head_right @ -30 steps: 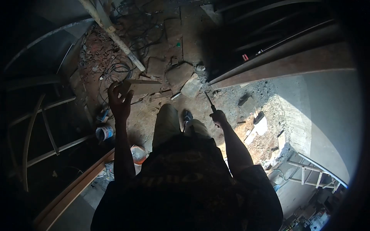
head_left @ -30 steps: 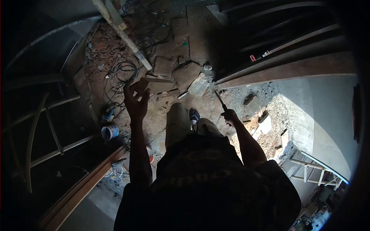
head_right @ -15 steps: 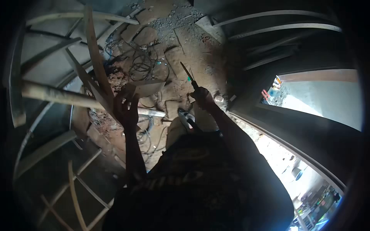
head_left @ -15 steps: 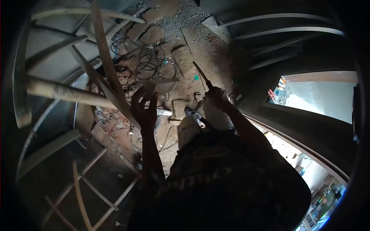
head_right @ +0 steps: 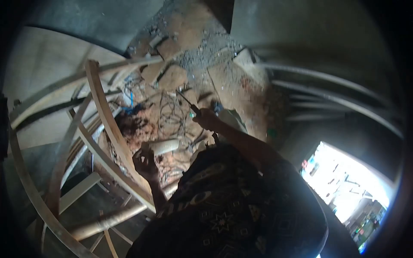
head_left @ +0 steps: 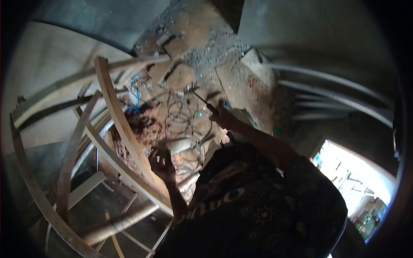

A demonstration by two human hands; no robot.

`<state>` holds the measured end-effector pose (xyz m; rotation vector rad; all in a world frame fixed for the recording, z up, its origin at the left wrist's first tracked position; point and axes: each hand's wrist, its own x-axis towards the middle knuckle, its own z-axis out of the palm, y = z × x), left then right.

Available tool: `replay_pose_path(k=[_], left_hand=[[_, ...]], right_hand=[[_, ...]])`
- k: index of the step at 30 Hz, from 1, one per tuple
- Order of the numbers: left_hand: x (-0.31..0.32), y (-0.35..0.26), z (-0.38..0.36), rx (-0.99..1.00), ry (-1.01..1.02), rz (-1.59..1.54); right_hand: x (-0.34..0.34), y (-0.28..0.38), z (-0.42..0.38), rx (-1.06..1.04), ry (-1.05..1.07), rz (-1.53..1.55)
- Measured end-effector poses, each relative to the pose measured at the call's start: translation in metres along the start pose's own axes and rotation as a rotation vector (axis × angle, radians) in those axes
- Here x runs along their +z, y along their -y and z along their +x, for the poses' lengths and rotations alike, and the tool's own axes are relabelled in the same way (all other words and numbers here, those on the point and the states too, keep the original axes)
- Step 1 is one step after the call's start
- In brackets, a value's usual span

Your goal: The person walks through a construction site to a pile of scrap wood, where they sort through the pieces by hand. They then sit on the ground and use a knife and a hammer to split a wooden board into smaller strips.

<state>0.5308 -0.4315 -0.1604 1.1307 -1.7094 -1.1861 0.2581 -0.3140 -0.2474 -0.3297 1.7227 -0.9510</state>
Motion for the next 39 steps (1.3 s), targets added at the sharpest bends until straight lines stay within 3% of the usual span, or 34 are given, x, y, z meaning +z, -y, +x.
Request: replay_pose_path(k=[2,4,5,6,14,16,18,19,20,21,22,24,25,28,29,32,37,39], left_hand=[[0.021,-0.003,0.04,-0.014,-0.013,0.054],[0.043,-0.007,0.086,0.021,0.019,0.122],[0.058,-0.01,0.109,0.074,-0.001,0.117],[0.079,-0.011,0.134,0.13,-0.026,0.112],[0.249,-0.009,0.353,0.313,-0.051,-0.025],[0.298,-0.002,0.424,0.178,0.042,0.162],[0.357,0.005,0.498,0.218,0.132,0.139],[0.389,0.001,0.544,0.355,0.185,0.183],[0.404,-0.009,0.567,0.447,0.26,0.26],[0.431,-0.024,0.599,0.344,0.317,0.224],[0.46,-0.041,0.629,0.256,0.366,0.181],[0.508,-0.076,0.688,0.383,0.429,0.174],[0.536,-0.093,0.716,0.386,0.456,0.147],[0.607,-0.099,0.795,0.359,0.535,0.1],[0.634,-0.1,0.82,0.364,0.551,0.075],[0.699,-0.105,0.875,0.341,0.541,0.112],[0.793,-0.154,0.974,0.367,0.556,0.144],[0.823,-0.169,1.009,0.334,0.545,0.131]], right_hand=[[-0.037,0.046,0.018,-0.011,0.081,0.04],[-0.068,0.063,0.058,-0.109,0.025,-0.135],[-0.084,0.073,0.068,-0.215,-0.03,-0.083],[-0.109,0.112,0.07,-0.058,-0.003,-0.129],[-0.236,0.214,0.22,-0.087,-0.156,-0.059],[-0.269,0.228,0.274,-0.067,-0.204,-0.055],[-0.298,0.217,0.345,-0.158,-0.378,-0.115],[-0.319,0.233,0.376,-0.141,-0.484,-0.091],[-0.32,0.261,0.37,-0.074,-0.555,-0.059],[-0.343,0.302,0.367,0.057,-0.496,0.141],[-0.362,0.312,0.382,0.073,-0.515,0.181],[-0.396,0.344,0.399,0.103,-0.657,0.274],[-0.418,0.335,0.423,-0.008,-0.69,0.121],[-0.471,0.359,0.477,-0.042,-0.743,0.268],[-0.487,0.375,0.496,0.039,-0.805,0.285],[-0.549,0.412,0.559,0.189,-0.745,0.364],[-0.649,0.525,0.64,0.116,-0.63,0.405],[-0.696,0.574,0.663,0.131,-0.619,0.167]])
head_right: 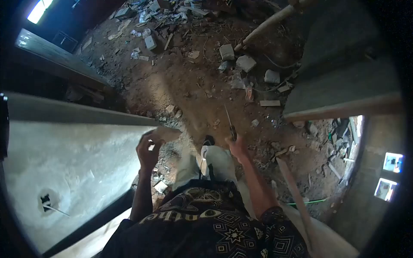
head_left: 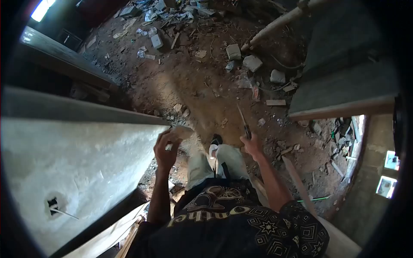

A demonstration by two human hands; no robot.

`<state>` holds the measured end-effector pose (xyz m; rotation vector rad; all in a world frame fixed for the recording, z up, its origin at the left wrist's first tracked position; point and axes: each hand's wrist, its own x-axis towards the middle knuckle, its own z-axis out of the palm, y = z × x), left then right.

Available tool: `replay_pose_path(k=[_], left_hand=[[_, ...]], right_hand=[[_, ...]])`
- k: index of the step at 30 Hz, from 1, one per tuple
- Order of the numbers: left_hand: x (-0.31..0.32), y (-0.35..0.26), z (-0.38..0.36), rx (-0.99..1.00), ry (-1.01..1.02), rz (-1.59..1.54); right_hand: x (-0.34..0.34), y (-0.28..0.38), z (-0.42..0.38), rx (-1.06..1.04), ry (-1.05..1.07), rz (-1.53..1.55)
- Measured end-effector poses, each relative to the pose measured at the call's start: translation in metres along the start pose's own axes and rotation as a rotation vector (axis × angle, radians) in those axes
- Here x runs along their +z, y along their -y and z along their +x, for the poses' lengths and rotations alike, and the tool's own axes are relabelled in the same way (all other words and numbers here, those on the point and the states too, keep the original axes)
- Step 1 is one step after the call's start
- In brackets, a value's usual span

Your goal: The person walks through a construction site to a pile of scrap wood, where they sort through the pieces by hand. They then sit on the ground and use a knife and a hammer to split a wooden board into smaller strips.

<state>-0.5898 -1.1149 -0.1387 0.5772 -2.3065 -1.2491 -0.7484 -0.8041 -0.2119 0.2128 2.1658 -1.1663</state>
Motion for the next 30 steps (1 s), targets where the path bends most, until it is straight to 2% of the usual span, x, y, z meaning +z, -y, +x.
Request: replay_pose_path(k=[3,6,9,11,13,15,16,17,19,22,24,27,30], left_hand=[[0.001,-0.019,0.079,-0.065,-0.06,-0.034],[0.011,-0.005,0.142,-0.09,-0.141,-0.011],[0.032,0.005,0.207,-0.138,-0.203,0.026],[0.048,0.027,0.253,-0.061,-0.192,0.111],[0.069,0.059,0.296,-0.121,-0.178,0.019],[0.091,0.086,0.352,-0.07,-0.192,0.08],[0.101,0.092,0.381,-0.097,-0.206,0.035],[0.104,0.09,0.395,-0.146,-0.185,0.037],[0.111,0.094,0.459,-0.182,-0.143,-0.047],[0.119,0.099,0.533,-0.245,-0.1,-0.038],[0.129,0.117,0.567,-0.274,-0.084,-0.157],[0.151,0.141,0.628,-0.342,-0.075,-0.217],[0.183,0.16,0.691,-0.329,-0.11,-0.17]], right_hand=[[-0.025,0.076,0.061,-0.079,0.116,-0.082],[-0.031,0.142,0.117,-0.161,0.054,-0.157],[-0.037,0.205,0.163,-0.12,0.102,-0.08],[-0.034,0.225,0.215,-0.137,0.123,-0.124],[-0.024,0.237,0.26,-0.141,0.14,-0.149],[-0.017,0.257,0.31,-0.08,0.122,-0.086],[-0.01,0.238,0.347,-0.166,-0.005,-0.042],[-0.015,0.261,0.342,-0.12,0.011,-0.064],[-0.019,0.327,0.362,-0.016,0.092,0.185],[-0.026,0.389,0.404,-0.053,0.082,0.221],[-0.027,0.41,0.439,-0.126,0.045,0.236],[-0.028,0.434,0.519,-0.104,0.044,0.236],[-0.025,0.468,0.598,-0.08,0.056,0.221]])
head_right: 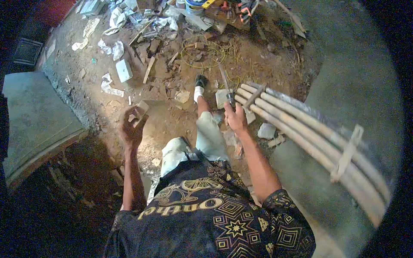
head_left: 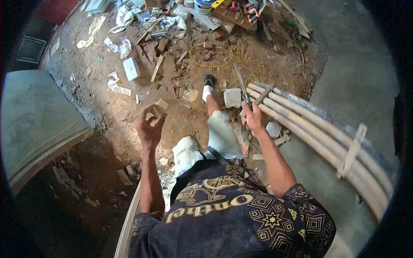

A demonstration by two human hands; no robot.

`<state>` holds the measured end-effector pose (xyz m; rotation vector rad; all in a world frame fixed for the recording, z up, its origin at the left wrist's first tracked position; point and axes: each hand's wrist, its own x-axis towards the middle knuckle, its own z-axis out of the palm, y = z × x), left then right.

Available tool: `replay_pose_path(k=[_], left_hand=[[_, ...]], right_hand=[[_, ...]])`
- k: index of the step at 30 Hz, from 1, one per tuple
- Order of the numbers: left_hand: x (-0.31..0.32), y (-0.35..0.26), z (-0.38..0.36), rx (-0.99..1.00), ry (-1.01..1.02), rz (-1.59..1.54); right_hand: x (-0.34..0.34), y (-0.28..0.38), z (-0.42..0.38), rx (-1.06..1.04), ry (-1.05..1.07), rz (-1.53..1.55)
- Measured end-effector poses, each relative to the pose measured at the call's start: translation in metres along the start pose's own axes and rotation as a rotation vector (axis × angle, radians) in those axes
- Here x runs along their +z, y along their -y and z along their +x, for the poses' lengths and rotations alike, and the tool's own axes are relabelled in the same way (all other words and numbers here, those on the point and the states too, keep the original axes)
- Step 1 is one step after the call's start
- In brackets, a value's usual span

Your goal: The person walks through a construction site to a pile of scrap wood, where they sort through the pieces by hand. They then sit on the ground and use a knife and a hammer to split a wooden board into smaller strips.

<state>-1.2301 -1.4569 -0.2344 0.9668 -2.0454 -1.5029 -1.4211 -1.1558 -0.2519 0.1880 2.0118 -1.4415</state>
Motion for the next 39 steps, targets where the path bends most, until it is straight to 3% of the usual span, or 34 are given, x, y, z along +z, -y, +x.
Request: replay_pose_path(k=[4,6,9,13,15,16,18,19,21,25,29,33,35,37,39], left_hand=[[0.072,0.044,0.094,-0.011,-0.01,0.037],[0.107,0.075,0.121,-0.079,0.053,-0.062],[0.165,0.107,0.178,-0.017,0.126,0.043],[0.237,0.166,0.269,0.118,0.262,0.106],[0.267,0.192,0.297,0.206,0.393,0.213],[0.282,0.209,0.306,0.199,0.405,0.205],[0.309,0.239,0.335,0.162,0.444,-0.129],[0.319,0.243,0.345,0.175,0.461,-0.13],[0.337,0.243,0.363,0.385,0.385,0.02],[0.365,0.258,0.385,0.526,0.362,-0.045],[0.382,0.241,0.397,0.696,0.46,-0.036],[0.405,0.277,0.394,0.641,0.581,0.068],[0.413,0.295,0.391,0.579,0.565,-0.118],[0.416,0.294,0.39,0.67,0.479,-0.068],[0.421,0.303,0.386,0.408,0.523,-0.061]], right_hand=[[0.006,0.008,0.137,0.024,0.065,-0.117],[0.006,0.003,0.177,0.096,0.088,-0.207],[0.012,-0.018,0.243,0.128,0.029,-0.211],[0.029,-0.026,0.33,0.028,0.014,-0.211],[0.03,-0.041,0.36,-0.146,0.005,-0.295],[0.036,-0.037,0.37,-0.107,0.01,-0.262],[0.045,-0.038,0.396,-0.151,-0.02,-0.23],[0.048,-0.042,0.404,-0.194,-0.036,-0.199],[0.05,-0.045,0.415,-0.217,-0.043,-0.17],[0.05,-0.045,0.41,-0.344,-0.047,-0.074],[0.046,-0.057,0.385,-0.472,-0.166,-0.055],[0.054,-0.064,0.36,-0.502,-0.183,0.101],[0.055,-0.064,0.358,-0.497,-0.218,0.028],[0.057,-0.073,0.368,-0.496,-0.218,0.098],[0.062,-0.085,0.38,-0.486,-0.166,-0.024]])
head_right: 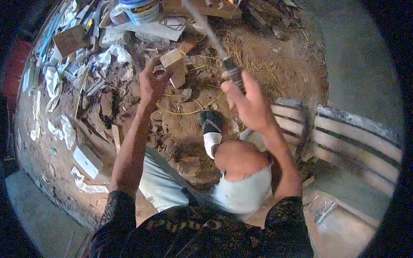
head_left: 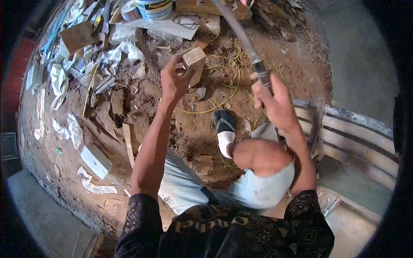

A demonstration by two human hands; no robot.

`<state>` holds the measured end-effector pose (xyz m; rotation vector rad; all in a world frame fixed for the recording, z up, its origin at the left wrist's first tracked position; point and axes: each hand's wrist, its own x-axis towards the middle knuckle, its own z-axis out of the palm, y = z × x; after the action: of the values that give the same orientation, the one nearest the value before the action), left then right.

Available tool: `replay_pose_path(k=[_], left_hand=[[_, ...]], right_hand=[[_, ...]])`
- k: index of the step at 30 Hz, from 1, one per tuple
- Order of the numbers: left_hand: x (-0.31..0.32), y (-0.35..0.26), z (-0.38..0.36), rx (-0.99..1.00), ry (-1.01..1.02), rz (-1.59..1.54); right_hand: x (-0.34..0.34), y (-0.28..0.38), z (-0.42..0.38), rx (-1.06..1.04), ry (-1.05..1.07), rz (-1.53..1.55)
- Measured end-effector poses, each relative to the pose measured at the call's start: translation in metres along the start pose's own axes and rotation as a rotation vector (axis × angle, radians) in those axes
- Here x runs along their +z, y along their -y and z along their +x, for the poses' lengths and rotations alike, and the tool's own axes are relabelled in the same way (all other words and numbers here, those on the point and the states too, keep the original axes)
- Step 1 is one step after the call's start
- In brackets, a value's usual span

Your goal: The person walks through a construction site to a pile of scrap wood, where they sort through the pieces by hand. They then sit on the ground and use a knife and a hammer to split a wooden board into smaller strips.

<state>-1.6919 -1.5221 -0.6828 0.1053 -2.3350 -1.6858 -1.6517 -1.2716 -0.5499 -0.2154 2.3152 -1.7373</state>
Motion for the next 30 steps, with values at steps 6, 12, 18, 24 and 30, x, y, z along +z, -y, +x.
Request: replay_pose_path(k=[6,12,18,24,30], left_hand=[[0.017,0.028,-0.003,0.132,-0.118,0.026],[0.023,0.032,-0.006,-0.046,-0.165,-0.012],[0.027,0.023,-0.006,-0.08,-0.168,-0.002],[0.031,0.027,-0.006,-0.112,-0.145,-0.11],[0.033,0.028,-0.004,-0.252,-0.137,-0.266]], right_hand=[[0.042,-0.059,0.031,0.026,0.109,-0.168],[0.07,-0.063,0.052,-0.112,0.046,-0.189],[0.076,-0.083,0.056,-0.18,0.071,-0.195],[0.068,-0.058,0.051,0.073,0.13,-0.258],[0.073,-0.075,0.049,-0.095,0.038,-0.456]])
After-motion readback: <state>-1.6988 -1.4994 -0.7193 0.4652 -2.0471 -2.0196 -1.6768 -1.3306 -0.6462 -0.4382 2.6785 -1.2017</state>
